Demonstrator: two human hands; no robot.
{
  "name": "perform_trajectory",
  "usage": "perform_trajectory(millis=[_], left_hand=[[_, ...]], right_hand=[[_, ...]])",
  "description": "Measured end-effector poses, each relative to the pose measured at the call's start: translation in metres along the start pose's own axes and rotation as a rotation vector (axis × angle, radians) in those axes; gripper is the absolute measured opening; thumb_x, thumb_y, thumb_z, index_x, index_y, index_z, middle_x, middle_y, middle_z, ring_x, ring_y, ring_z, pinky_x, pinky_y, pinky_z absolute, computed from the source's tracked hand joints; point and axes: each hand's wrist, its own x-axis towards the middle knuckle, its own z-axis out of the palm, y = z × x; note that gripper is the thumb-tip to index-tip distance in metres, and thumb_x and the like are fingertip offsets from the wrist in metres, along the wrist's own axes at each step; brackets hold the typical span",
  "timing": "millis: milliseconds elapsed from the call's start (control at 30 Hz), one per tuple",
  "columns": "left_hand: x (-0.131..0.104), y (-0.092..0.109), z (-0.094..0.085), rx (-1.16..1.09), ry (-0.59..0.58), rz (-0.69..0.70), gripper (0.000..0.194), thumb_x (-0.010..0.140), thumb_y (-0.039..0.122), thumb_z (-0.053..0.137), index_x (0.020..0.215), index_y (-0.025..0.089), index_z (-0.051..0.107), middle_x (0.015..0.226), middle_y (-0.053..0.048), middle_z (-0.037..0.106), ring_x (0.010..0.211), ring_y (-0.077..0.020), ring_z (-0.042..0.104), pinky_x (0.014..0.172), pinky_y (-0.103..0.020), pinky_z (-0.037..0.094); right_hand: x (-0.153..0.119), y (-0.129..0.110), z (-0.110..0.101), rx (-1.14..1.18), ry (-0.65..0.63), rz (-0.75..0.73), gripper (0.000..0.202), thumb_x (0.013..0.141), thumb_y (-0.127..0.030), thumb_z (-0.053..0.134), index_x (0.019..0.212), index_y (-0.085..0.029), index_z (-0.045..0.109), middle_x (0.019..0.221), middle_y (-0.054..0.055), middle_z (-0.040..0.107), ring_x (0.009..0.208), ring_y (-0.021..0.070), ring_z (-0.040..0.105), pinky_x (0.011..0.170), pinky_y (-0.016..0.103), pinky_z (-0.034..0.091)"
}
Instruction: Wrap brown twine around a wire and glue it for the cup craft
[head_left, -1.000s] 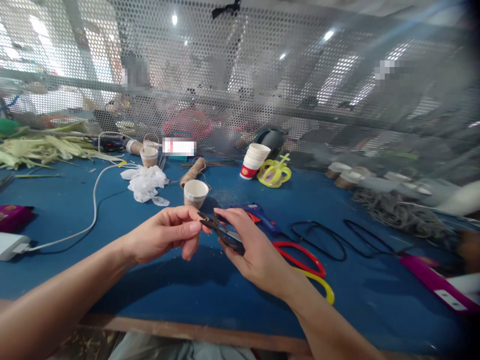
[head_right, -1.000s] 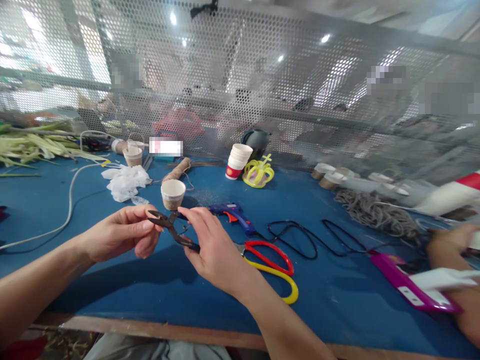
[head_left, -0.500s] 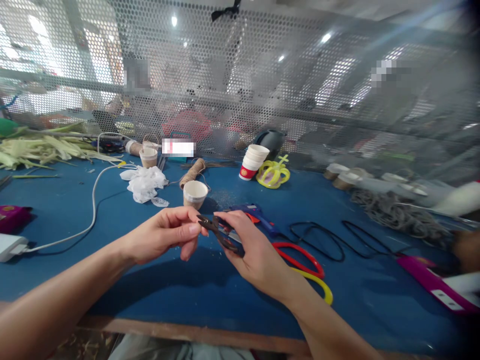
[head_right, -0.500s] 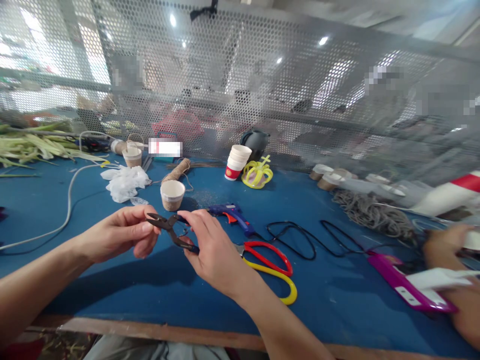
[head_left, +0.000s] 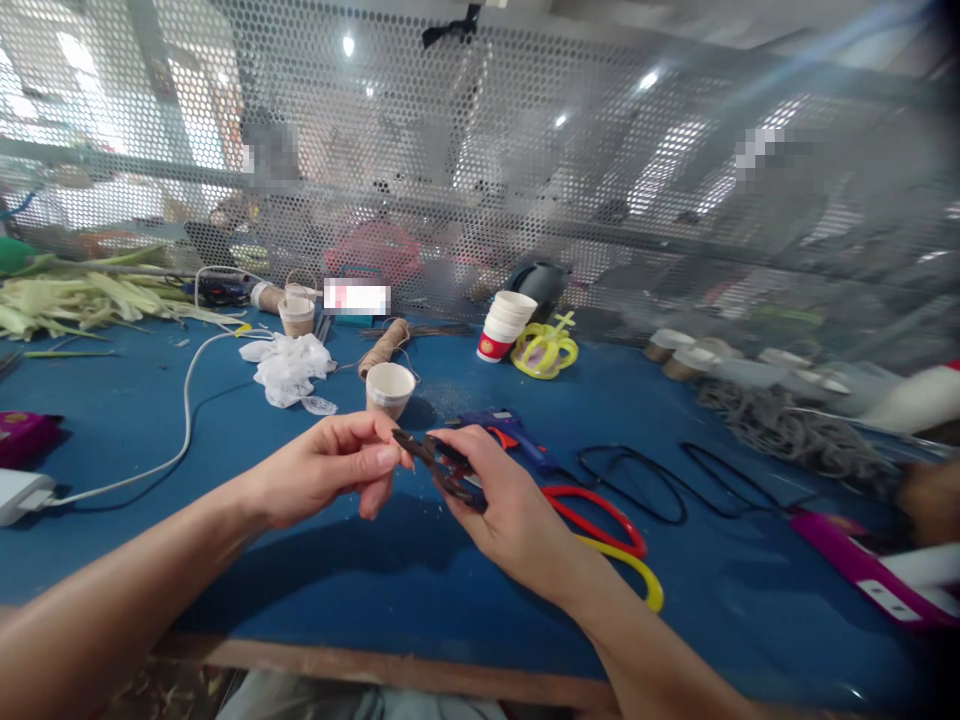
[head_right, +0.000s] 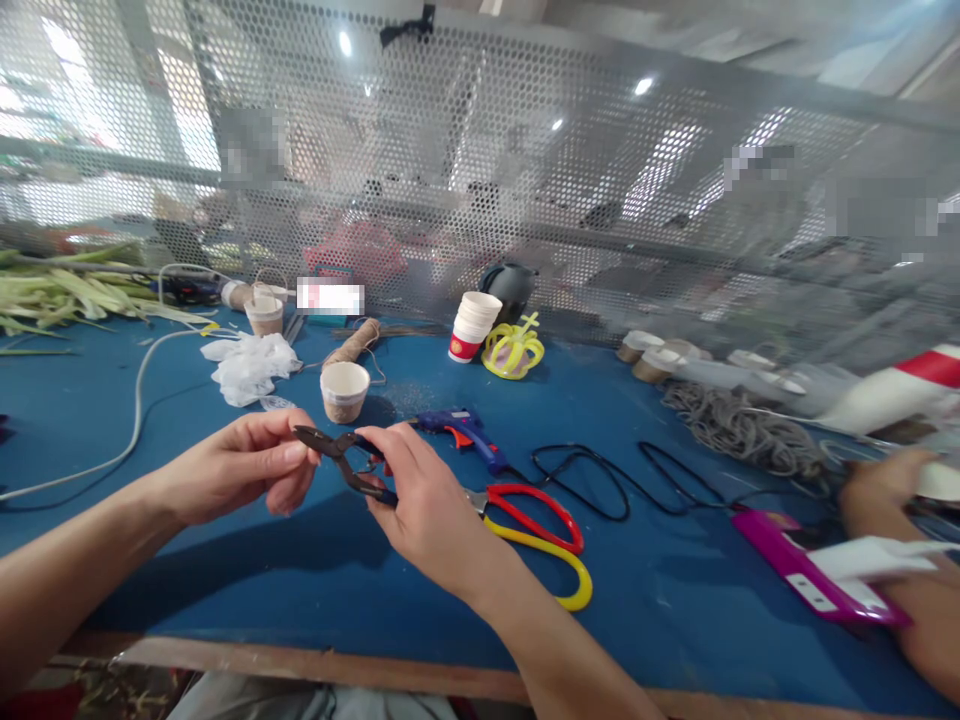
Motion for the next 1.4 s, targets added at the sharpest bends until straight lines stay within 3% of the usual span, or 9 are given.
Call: perform_trajectory(millis=[267,600,833,1033,1400], left_hand=[[-0.0002,0.0028,-0.0008,0.044,0.032,0.020,0.013,0.081,0.027,0.054,0.082,0.014,0.056,0.046,0.004,0.052,0.046,-0.0067,0.047,0.051,-0.020,0.036],[0.0000,0.0021,-0.0012,0.062,0.037,0.008,0.014,0.081,0.027,0.054,0.083,0.014,0.058,0.046,0.004,0.051,0.046,-0.0068,0.047,0.051,-0.020,0.035],[-0.0004,0.0023,0.0002,-0.065,0.015,-0.031,0.013,0.080,0.026,0.056,0.081,0.013,0.058,0.044,0.003,0.051,0.044,-0.0076,0.047,0.049,-0.021,0.036],[0.0006,0.0030,0.0012,-0.273,-0.077,-0.091,0.011,0.078,0.024,0.058,0.078,0.013,0.059,0.040,0.003,0.051,0.040,-0.0082,0.046,0.045,-0.020,0.037],[-0.0001,0.0043,0.0002,-0.273,-0.100,-0.088,0.010,0.080,0.021,0.055,0.079,0.013,0.061,0.041,0.003,0.050,0.040,-0.0077,0.045,0.045,-0.020,0.037]], right_hand=[[-0.0016,0.0048,-0.0006,-0.032,-0.021,0.016,0.045,0.078,-0.011,0.048,0.120,-0.021,0.035,0.113,0.012,0.047,0.105,0.0240,0.046,0.089,0.042,0.041],[-0.0024,0.0050,-0.0009,-0.053,0.006,-0.002,0.038,0.079,-0.010,0.047,0.115,-0.020,0.038,0.104,0.010,0.051,0.098,0.0216,0.050,0.083,0.038,0.045],[-0.0020,0.0039,-0.0025,-0.045,-0.007,0.002,0.039,0.077,-0.009,0.049,0.114,-0.019,0.041,0.104,0.010,0.052,0.096,0.0217,0.051,0.083,0.038,0.046],[-0.0016,0.0036,-0.0022,-0.020,-0.031,-0.016,0.041,0.076,-0.010,0.049,0.116,-0.018,0.040,0.104,0.011,0.051,0.099,0.0230,0.049,0.084,0.040,0.045],[-0.0021,0.0033,-0.0026,0.020,-0.034,-0.018,0.038,0.079,-0.012,0.048,0.115,-0.019,0.040,0.101,0.010,0.051,0.093,0.0206,0.051,0.081,0.036,0.045]])
